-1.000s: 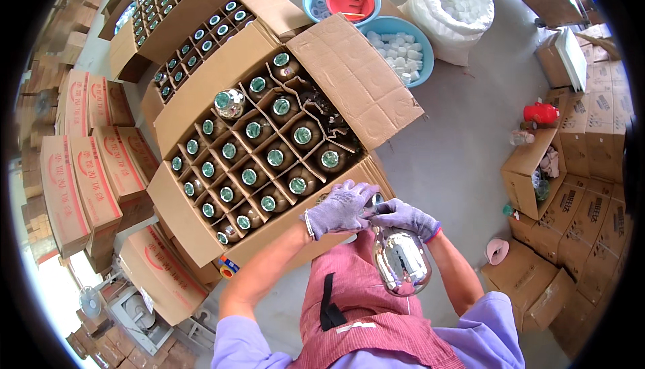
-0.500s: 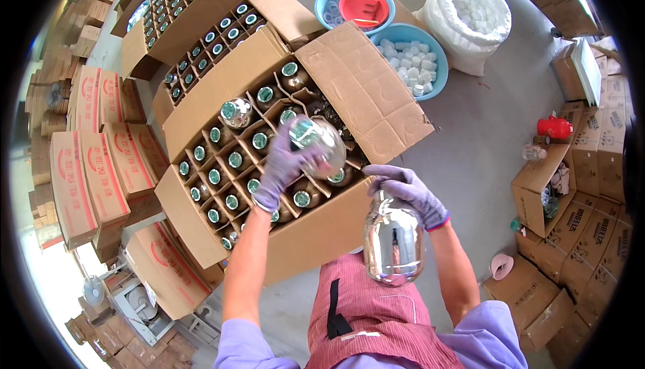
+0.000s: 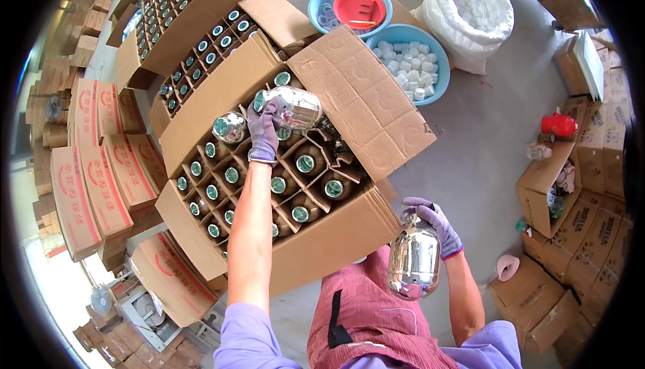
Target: The person places silver-wrapped jars into a cardboard box with dividers, then adds white plastic rings to the top of each jar. The person works in a warehouse setting with multiple boxes and supplies visible.
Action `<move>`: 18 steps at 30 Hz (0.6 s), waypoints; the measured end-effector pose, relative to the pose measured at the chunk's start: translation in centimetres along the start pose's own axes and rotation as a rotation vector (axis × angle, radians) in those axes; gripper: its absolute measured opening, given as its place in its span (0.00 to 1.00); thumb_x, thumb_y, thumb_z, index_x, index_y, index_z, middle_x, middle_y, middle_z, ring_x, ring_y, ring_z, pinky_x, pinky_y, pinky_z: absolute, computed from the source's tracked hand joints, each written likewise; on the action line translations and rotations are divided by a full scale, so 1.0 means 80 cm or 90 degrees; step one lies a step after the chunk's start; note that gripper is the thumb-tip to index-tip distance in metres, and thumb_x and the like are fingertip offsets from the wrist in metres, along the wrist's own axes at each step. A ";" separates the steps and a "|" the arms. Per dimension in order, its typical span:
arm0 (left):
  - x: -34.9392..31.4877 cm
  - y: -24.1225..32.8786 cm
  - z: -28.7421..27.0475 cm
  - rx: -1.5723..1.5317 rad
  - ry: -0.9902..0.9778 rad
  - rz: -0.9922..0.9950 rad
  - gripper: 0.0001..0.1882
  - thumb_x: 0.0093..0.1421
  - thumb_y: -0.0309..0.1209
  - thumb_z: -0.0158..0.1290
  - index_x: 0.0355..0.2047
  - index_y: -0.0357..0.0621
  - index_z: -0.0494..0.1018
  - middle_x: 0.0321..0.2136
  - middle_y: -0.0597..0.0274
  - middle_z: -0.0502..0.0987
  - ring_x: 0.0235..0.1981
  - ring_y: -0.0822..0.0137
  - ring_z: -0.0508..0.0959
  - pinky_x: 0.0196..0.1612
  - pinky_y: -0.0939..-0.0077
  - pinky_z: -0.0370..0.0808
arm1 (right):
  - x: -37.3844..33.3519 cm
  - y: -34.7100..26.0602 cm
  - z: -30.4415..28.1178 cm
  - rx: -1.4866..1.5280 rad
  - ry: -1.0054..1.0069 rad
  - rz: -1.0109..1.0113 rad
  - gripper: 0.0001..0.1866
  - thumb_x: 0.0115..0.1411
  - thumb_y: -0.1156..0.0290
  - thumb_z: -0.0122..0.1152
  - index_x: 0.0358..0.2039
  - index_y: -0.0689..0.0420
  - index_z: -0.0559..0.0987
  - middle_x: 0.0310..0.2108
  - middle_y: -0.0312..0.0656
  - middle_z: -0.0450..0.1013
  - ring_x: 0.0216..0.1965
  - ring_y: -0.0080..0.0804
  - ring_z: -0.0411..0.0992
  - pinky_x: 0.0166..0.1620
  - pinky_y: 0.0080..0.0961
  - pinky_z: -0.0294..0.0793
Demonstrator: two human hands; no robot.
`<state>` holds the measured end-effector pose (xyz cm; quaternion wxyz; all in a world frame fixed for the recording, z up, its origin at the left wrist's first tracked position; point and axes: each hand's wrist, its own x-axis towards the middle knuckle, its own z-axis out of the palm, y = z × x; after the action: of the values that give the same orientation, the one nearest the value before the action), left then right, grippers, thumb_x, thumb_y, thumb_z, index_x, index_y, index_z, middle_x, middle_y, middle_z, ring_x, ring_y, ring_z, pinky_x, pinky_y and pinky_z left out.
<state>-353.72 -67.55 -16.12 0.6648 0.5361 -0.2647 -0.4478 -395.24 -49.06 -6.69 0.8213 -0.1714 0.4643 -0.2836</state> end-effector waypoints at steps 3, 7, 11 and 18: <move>0.000 0.013 0.012 0.014 -0.054 -0.037 0.28 0.50 0.14 0.55 0.53 0.39 0.64 0.38 0.60 0.74 0.31 0.74 0.74 0.38 0.83 0.74 | 0.004 -0.001 -0.001 -0.022 0.004 0.002 0.20 0.63 0.64 0.50 0.52 0.63 0.73 0.35 0.41 0.76 0.35 0.25 0.74 0.40 0.21 0.75; 0.007 0.017 0.024 0.011 -0.101 -0.047 0.31 0.48 0.14 0.54 0.54 0.39 0.63 0.37 0.60 0.73 0.31 0.74 0.74 0.37 0.83 0.75 | 0.014 -0.001 0.005 -0.007 -0.001 0.024 0.20 0.63 0.64 0.51 0.52 0.62 0.73 0.35 0.40 0.75 0.35 0.23 0.73 0.39 0.20 0.75; 0.009 -0.006 -0.008 -0.031 -0.028 -0.006 0.28 0.49 0.14 0.50 0.52 0.42 0.65 0.37 0.63 0.72 0.31 0.76 0.73 0.36 0.86 0.73 | 0.039 0.014 0.008 -0.011 -0.046 0.051 0.21 0.63 0.62 0.53 0.52 0.61 0.74 0.35 0.39 0.76 0.34 0.22 0.73 0.39 0.20 0.75; -0.025 -0.001 0.000 -0.048 -0.058 -0.008 0.28 0.49 0.10 0.46 0.52 0.42 0.63 0.38 0.64 0.72 0.30 0.77 0.72 0.33 0.89 0.72 | 0.121 0.005 0.036 -0.118 -0.126 0.077 0.24 0.60 0.60 0.59 0.54 0.59 0.74 0.39 0.36 0.75 0.38 0.20 0.71 0.44 0.19 0.72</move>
<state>-354.68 -65.75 -15.95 0.6688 0.4916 -0.2746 -0.4854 -388.70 -54.77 -11.90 0.8592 -0.2454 0.4150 -0.1715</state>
